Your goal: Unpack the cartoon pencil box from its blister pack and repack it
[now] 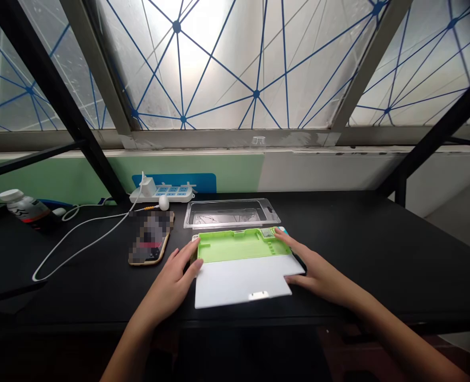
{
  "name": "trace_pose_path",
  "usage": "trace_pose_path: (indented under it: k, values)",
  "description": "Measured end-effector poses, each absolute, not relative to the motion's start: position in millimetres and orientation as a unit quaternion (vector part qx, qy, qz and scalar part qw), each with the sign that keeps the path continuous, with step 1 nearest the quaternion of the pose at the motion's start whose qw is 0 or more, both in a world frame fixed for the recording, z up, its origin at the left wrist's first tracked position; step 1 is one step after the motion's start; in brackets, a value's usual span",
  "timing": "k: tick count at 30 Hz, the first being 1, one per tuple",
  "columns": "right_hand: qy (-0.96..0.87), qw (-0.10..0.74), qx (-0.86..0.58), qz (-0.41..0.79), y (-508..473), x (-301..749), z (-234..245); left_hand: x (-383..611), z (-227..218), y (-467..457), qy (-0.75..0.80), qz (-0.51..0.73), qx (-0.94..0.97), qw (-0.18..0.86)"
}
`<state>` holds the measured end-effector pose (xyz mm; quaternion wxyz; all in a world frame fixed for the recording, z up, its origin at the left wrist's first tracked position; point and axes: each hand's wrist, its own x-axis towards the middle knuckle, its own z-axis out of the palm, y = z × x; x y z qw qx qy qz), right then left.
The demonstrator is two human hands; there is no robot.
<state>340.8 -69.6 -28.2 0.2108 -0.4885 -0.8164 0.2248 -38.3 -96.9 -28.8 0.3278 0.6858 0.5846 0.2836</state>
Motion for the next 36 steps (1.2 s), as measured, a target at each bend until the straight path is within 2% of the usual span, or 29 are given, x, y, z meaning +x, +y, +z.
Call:
trace_pose_path:
  k: [6,13,17,22,26,29,36]
  values:
    - [-0.742,0.341,-0.519,0.252,-60.7,332.0,-33.9,-35.8,-30.5,-96.1,0.578,0.337,0.653,0.356]
    - [-0.750,0.296,-0.548,0.223,-60.9,327.2,-38.7,-35.4,-32.2,-97.2,0.553,0.323,0.700,0.316]
    - [-0.756,0.317,-0.540,0.193,-67.1,326.4,-38.0,-34.9,-29.1,-100.7,0.566,0.347,0.707,0.245]
    - [-0.752,0.387,-0.520,0.115,-43.0,319.9,-10.6,-23.2,-2.7,-74.3,0.538,0.421,0.719,0.131]
    - [-0.746,0.421,-0.506,0.099,4.2,307.4,7.6,-14.0,15.7,-26.7,0.536,0.395,0.744,0.063]
    - [-0.750,0.432,-0.489,0.108,29.6,299.1,0.1,-17.4,8.4,-0.6,0.542,0.377,0.751,0.024]
    - [-0.784,0.365,-0.489,0.115,39.3,299.5,-35.2,-30.0,-21.8,5.1,0.608,0.216,0.762,0.062]
